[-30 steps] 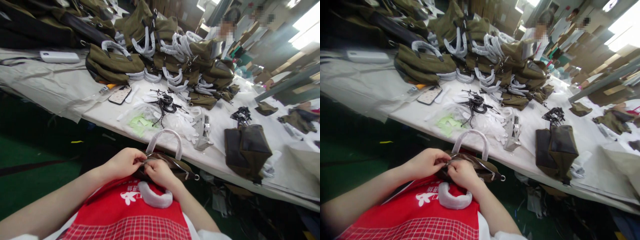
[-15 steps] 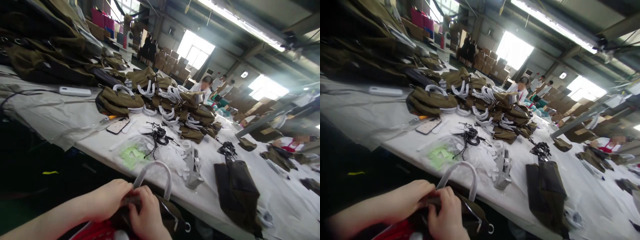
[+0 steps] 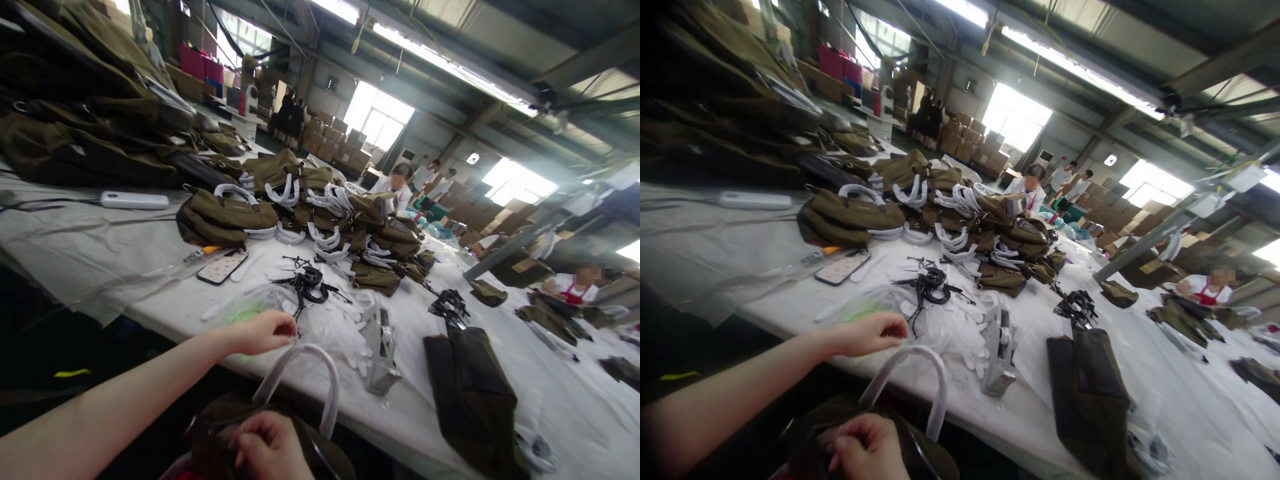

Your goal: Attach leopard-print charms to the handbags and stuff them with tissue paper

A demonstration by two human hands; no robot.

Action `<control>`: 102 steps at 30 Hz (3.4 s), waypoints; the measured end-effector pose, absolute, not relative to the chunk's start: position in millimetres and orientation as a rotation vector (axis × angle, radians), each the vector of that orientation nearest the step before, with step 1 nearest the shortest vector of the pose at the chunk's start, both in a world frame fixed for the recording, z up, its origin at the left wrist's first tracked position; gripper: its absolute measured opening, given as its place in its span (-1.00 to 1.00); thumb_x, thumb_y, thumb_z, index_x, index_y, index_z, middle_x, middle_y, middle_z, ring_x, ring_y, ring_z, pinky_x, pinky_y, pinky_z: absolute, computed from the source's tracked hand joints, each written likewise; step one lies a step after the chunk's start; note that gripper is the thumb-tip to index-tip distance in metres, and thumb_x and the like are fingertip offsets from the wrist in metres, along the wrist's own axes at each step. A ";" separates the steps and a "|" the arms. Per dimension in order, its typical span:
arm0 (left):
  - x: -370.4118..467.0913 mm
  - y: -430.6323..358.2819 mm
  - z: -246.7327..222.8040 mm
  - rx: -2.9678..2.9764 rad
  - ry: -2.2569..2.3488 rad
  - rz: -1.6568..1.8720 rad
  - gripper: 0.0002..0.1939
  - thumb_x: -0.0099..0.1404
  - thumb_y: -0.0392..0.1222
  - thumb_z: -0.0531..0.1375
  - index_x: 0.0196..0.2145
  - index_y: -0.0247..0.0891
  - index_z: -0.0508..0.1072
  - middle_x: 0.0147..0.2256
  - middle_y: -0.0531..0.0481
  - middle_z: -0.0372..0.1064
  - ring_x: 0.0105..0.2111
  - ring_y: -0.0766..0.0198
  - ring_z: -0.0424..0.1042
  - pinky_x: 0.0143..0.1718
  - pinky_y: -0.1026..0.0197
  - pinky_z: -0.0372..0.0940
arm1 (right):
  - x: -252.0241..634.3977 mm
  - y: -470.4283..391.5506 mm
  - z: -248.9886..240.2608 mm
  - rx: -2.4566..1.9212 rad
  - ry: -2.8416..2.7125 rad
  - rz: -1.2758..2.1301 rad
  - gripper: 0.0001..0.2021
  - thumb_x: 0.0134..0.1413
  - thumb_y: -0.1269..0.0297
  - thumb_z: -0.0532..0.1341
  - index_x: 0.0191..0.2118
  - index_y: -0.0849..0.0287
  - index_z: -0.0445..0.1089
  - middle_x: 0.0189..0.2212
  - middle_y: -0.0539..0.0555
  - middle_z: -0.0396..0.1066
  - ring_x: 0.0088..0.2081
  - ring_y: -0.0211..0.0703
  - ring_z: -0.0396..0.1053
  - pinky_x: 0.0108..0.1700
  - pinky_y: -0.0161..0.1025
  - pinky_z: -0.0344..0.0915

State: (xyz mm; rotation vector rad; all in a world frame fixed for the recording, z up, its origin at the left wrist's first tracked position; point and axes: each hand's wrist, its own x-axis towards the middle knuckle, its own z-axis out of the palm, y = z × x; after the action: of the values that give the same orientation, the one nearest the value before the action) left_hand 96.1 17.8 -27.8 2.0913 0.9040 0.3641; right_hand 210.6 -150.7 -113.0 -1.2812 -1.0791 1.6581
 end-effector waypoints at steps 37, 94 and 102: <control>15.0 -69.6 -74.4 1.936 1.187 0.560 -0.78 0.28 -0.21 0.05 -0.24 -0.23 0.48 -0.26 -0.04 0.50 -0.24 0.19 0.46 -0.14 0.22 0.33 | 201.7 -148.1 -103.3 -1.298 -1.176 1.546 -0.79 0.15 0.09 0.17 -0.26 0.14 0.36 -0.55 -0.09 0.35 -0.64 -0.38 0.09 -0.57 -0.39 0.02; 39.4 -97.2 -68.7 1.551 1.009 0.528 -0.81 0.29 -0.07 0.12 -0.25 -0.23 0.38 -0.38 0.02 0.53 -0.36 0.22 0.52 -0.27 0.23 0.37 | 218.5 -157.0 -97.8 -1.297 -0.888 1.534 -0.73 0.01 0.10 0.31 -0.27 0.19 0.39 -0.37 0.05 0.54 -0.36 -0.19 0.53 -0.32 -0.29 0.44; 39.3 -94.7 -62.6 1.496 0.941 0.444 -0.80 0.23 -0.09 0.18 -0.35 -0.28 0.49 -0.43 0.03 0.49 -0.42 0.27 0.44 -0.35 0.30 0.33 | 221.3 -161.7 -90.5 -1.416 -1.141 1.334 -0.84 0.07 0.16 0.27 -0.32 0.14 0.44 -0.45 0.00 0.53 -0.42 -0.16 0.52 -0.39 -0.29 0.45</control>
State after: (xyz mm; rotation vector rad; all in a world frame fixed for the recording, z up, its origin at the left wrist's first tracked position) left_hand 39.3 -94.7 -62.6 1.4962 0.9408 0.4436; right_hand 221.3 -161.7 -90.5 -1.4158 -1.1409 1.3340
